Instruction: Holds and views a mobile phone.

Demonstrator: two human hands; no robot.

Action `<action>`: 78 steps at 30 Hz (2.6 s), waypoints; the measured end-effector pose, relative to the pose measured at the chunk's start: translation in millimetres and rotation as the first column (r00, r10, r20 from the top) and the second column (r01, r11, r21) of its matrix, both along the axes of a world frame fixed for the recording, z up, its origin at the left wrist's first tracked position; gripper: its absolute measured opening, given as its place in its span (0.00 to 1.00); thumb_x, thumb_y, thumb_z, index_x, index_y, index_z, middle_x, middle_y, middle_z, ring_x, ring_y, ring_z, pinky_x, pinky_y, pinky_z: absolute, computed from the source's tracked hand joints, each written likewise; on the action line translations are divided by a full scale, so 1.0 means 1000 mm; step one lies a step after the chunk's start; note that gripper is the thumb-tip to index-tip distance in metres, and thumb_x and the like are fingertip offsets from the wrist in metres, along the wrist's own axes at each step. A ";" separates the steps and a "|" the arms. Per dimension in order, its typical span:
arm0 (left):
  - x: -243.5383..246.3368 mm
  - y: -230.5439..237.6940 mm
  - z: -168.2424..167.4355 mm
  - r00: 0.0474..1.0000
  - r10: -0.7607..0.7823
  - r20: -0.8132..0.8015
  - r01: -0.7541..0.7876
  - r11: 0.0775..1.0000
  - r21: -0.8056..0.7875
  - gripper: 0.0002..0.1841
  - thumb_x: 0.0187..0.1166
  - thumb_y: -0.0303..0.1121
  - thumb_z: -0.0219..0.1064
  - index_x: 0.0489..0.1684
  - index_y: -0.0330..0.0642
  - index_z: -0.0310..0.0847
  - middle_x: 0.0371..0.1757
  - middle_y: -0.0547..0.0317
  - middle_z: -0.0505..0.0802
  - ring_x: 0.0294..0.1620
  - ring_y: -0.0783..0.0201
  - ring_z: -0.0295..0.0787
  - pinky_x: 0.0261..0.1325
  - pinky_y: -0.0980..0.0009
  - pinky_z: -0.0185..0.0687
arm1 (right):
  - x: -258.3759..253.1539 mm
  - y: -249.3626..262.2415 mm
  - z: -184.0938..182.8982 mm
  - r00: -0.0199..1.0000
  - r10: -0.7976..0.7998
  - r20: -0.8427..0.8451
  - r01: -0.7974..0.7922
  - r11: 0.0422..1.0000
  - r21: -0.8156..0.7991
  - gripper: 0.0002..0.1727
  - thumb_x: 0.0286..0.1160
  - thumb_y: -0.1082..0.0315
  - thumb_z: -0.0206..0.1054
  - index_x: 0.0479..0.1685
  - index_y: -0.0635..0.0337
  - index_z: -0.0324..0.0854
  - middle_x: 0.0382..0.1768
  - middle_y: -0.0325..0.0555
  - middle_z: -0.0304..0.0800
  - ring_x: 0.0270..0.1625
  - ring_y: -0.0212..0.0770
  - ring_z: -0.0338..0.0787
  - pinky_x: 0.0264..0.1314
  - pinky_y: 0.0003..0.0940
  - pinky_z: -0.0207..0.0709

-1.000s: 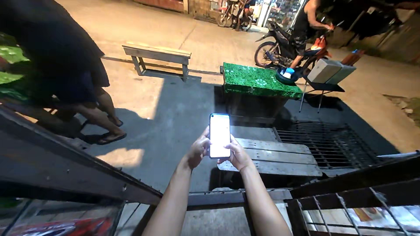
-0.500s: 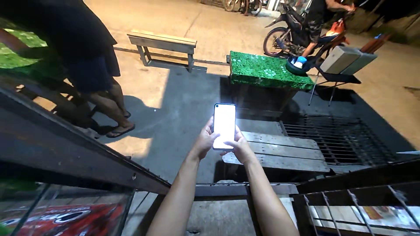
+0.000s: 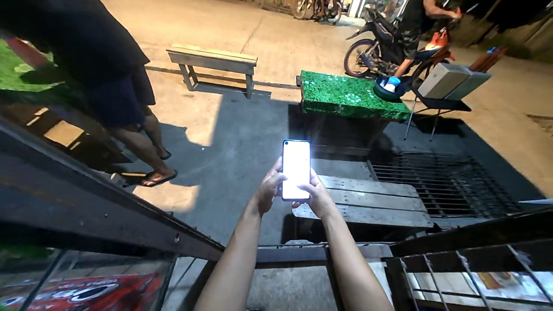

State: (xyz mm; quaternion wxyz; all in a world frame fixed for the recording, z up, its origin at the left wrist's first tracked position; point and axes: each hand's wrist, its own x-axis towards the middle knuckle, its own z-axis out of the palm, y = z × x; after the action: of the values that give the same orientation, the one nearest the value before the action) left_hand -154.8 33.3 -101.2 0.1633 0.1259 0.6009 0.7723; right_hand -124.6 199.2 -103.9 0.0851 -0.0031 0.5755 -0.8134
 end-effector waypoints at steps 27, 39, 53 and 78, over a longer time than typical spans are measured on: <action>0.002 -0.003 0.000 0.991 -0.135 -0.013 0.136 0.989 0.054 0.45 0.74 0.16 0.47 0.96 0.63 0.40 0.72 0.55 0.84 0.50 0.65 0.91 0.45 0.68 0.89 | -0.003 -0.004 -0.002 0.984 -0.170 0.048 0.166 0.983 0.075 0.20 0.83 0.73 0.64 0.72 0.55 0.72 0.43 0.56 0.93 0.29 0.47 0.94 0.18 0.37 0.86; 0.003 -0.002 0.002 0.997 -0.072 -0.006 0.072 0.997 0.007 0.41 0.82 0.19 0.49 0.96 0.64 0.41 0.67 0.54 0.87 0.46 0.65 0.91 0.43 0.69 0.89 | 0.000 0.001 -0.002 0.998 -0.055 0.023 0.055 0.998 0.012 0.26 0.81 0.79 0.57 0.77 0.51 0.64 0.47 0.54 0.91 0.34 0.48 0.94 0.24 0.40 0.88; 0.001 -0.003 -0.001 0.995 -0.095 -0.029 0.096 0.995 0.040 0.40 0.80 0.25 0.47 0.96 0.65 0.42 0.71 0.56 0.85 0.46 0.67 0.91 0.39 0.71 0.88 | -0.001 0.005 0.000 0.998 -0.035 0.049 0.037 0.998 -0.046 0.23 0.91 0.58 0.40 0.81 0.46 0.62 0.48 0.56 0.91 0.34 0.51 0.95 0.23 0.41 0.88; 0.003 -0.002 0.004 0.985 0.023 0.173 -0.068 0.964 0.258 0.25 0.92 0.44 0.38 0.80 0.46 0.69 0.57 0.54 0.92 0.54 0.63 0.91 0.58 0.63 0.87 | -0.010 0.038 0.017 0.779 -0.584 -0.227 0.615 0.783 0.096 0.45 0.79 0.28 0.11 0.09 0.48 0.58 0.03 0.31 0.63 0.06 0.28 0.61 0.10 0.23 0.56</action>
State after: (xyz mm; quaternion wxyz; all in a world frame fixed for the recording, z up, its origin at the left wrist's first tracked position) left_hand -152.0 31.0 -97.2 0.1777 0.0668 0.4798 0.8566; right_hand -134.2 237.6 -86.8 -0.2326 0.1124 0.6168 -0.7435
